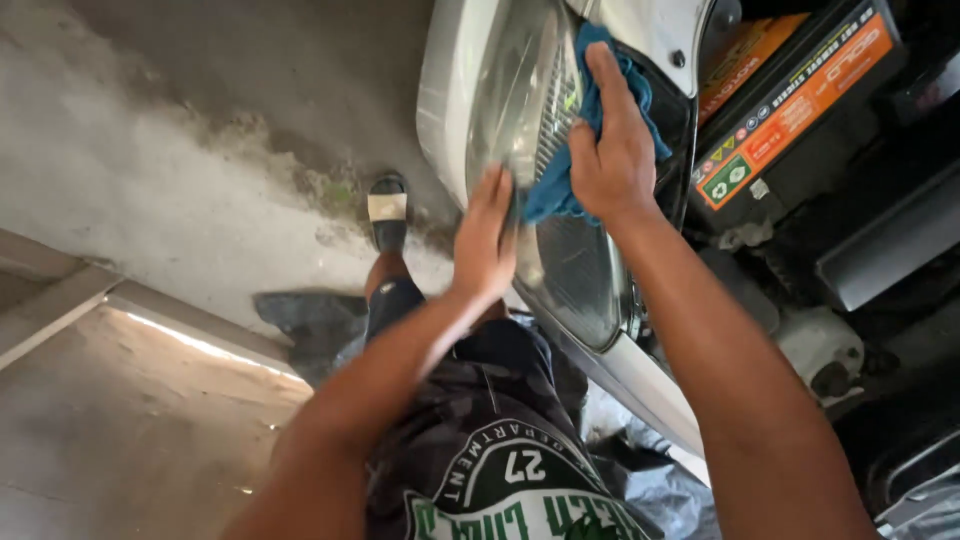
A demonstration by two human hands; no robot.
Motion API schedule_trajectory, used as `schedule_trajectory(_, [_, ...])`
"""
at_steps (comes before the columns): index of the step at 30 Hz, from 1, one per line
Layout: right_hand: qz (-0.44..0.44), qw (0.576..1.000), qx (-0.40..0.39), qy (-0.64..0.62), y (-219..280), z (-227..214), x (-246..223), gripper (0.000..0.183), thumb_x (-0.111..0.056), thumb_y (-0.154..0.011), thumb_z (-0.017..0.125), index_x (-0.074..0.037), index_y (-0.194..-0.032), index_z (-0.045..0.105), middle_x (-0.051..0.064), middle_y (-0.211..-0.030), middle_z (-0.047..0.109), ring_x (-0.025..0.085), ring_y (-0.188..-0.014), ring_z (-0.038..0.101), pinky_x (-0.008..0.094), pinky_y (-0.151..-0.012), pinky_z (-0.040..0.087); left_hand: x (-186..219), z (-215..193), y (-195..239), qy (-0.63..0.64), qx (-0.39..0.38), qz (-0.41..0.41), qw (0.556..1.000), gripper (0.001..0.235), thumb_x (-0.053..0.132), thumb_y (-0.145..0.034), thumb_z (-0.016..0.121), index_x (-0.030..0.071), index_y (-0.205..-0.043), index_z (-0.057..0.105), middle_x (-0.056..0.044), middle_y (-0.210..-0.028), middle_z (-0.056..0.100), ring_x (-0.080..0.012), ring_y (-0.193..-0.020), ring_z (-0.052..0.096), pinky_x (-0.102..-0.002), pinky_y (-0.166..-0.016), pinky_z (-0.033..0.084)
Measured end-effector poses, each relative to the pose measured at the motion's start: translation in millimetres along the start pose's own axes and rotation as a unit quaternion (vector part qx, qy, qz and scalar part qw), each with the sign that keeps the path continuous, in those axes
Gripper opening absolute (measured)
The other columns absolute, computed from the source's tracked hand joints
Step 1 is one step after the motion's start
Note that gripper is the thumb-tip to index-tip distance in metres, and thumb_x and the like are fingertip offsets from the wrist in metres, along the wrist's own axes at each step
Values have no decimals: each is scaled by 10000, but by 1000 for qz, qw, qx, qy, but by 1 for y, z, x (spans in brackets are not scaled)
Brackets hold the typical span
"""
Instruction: Cleaning and sanding car headlights to restore clarity.
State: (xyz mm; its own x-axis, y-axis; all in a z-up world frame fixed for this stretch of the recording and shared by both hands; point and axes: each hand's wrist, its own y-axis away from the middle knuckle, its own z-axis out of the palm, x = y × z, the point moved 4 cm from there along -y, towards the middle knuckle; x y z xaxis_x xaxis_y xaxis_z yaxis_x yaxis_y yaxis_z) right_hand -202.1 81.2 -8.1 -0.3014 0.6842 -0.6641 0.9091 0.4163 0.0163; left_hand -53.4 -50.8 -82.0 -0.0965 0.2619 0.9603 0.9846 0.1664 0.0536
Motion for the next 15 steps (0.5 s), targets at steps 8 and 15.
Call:
schedule_trajectory(8, [42,999,-10,-17,-9,-3,-9,619,-10,-1009,529,-9,-1606,366,193,-1610,509,356,-1524,483,403,-1276,379,-49,34,-178,1,3,38,999,568,57,-1045,566,103,-1590,413,-172,-1657,409,-362,-1558,384,-385,-1315,319])
schedule_trajectory(15, [42,999,-19,8,-15,-8,-10,592,-23,-998,534,-3,-1577,411,215,-1588,504,379,-1486,484,418,-1241,378,-1,-15,-17,-3,-62,7,998,751,-53,-885,554,90,-1597,363,-184,-1665,334,-398,-1566,318,-448,-1298,275])
